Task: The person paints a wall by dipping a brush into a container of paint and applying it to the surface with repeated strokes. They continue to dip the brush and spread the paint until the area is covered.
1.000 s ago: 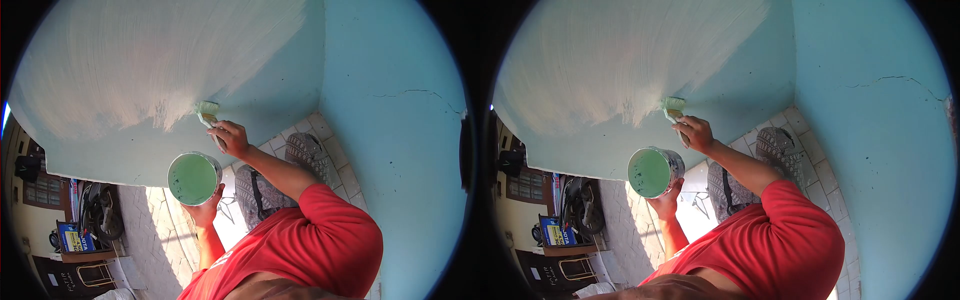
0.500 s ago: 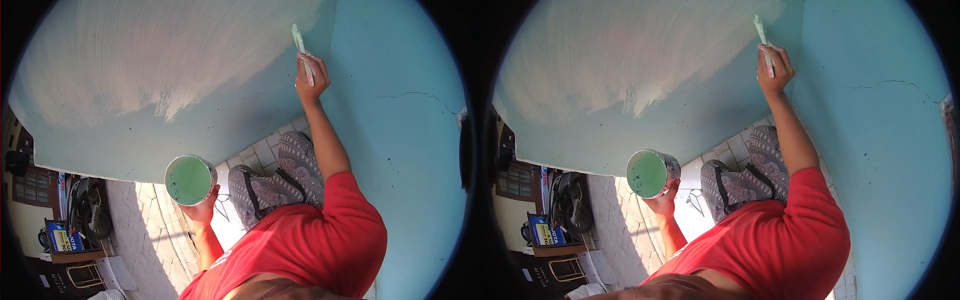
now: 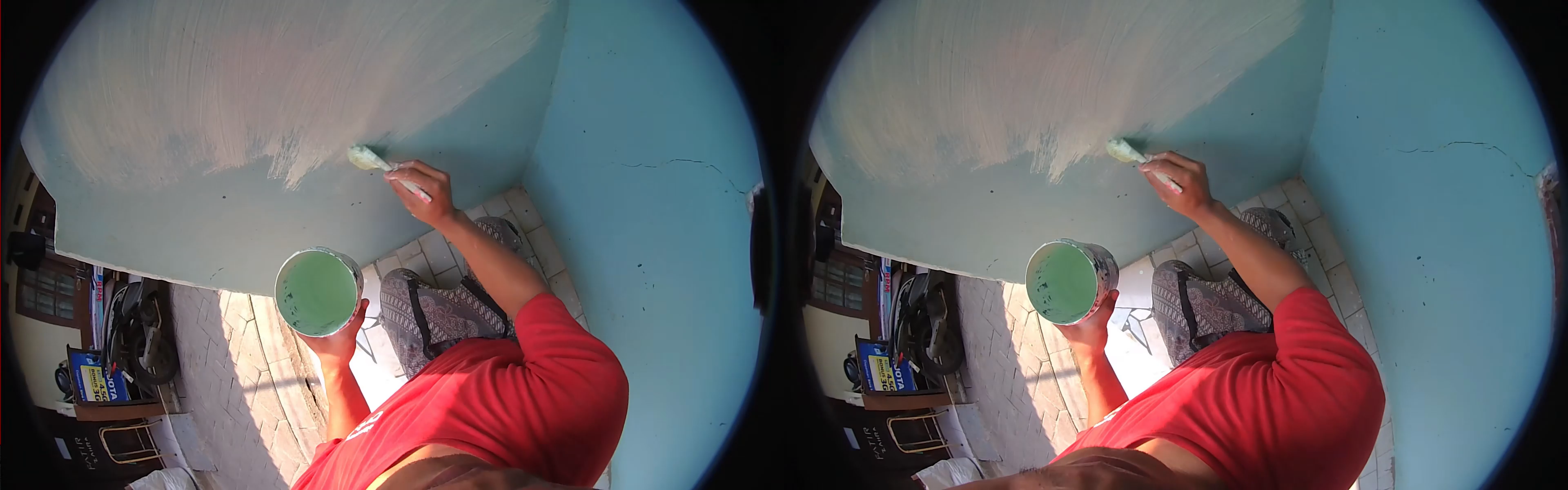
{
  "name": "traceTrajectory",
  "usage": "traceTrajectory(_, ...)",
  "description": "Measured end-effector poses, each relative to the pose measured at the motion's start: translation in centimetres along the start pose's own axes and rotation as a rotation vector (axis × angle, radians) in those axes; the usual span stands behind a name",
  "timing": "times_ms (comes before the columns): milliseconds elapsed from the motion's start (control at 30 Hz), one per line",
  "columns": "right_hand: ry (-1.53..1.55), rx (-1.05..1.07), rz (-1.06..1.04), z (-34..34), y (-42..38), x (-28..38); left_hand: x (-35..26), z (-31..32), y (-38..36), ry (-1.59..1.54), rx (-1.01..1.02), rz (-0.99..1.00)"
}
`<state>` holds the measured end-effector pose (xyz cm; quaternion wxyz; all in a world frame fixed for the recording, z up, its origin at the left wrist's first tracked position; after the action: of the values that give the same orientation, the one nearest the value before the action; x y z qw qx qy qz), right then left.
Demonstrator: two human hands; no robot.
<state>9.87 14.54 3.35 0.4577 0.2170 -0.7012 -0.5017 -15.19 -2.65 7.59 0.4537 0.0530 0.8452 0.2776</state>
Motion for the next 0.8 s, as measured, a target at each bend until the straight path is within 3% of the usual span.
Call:
traceTrajectory(133, -0.392, -0.352, -0.142, -10.3, 6.0, -5.2, 1.2, -0.7, -0.4, -0.003, -0.008, -0.023)
traceTrajectory(200, -0.498, -0.474, -0.170, -11.9, 6.7, -5.7, 1.3, -1.1, -0.7, -0.091, -0.035, -0.142)
traceTrajectory(267, -0.632, -0.643, -0.138, -12.2, 6.8, -6.1, 0.9, -0.9, -0.7, -0.091, -0.048, -0.137)
traceTrajectory(467, -0.248, -0.149, -0.013, 5.0, -3.3, 1.4, 1.1, -0.6, -0.3, -0.012, -0.019, -0.099)
traceTrajectory(533, -0.092, 0.052, -0.018, 8.1, -6.1, 3.0, 1.2, -0.5, -0.4, 0.013, 0.005, -0.124)
traceTrajectory(567, -0.096, 0.051, -0.009, 8.5, -7.2, 3.1, 1.2, -0.4, -0.3, 0.021, 0.027, -0.123)
traceTrajectory(633, 0.124, 0.352, -0.031, 10.3, -8.2, 2.8, 0.9, -0.3, -0.2, 0.023, 0.045, -0.112)
traceTrajectory(700, 0.117, 0.307, 0.033, 7.6, -6.1, 1.3, 0.5, -0.6, -0.3, 0.056, 0.012, -0.053)
traceTrajectory(767, 0.157, 0.125, 0.075, 2.6, -1.7, -1.3, 1.3, -0.9, -0.7, 0.025, -0.021, -0.041)
traceTrajectory(800, 0.066, 0.070, -0.009, -0.4, 0.8, -1.8, 1.6, -1.2, -0.9, -0.007, -0.043, -0.036)
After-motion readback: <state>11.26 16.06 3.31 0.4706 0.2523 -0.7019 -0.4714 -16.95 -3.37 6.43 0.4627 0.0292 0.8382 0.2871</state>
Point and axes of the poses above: each hand's wrist, its own y-axis towards the middle knuckle, its own z-axis out of the palm, x = y × z, the point moved 4 cm from there along y, towards the middle knuckle, and after that the axes turned 3 degrees about -y, right-handed, at the moved point
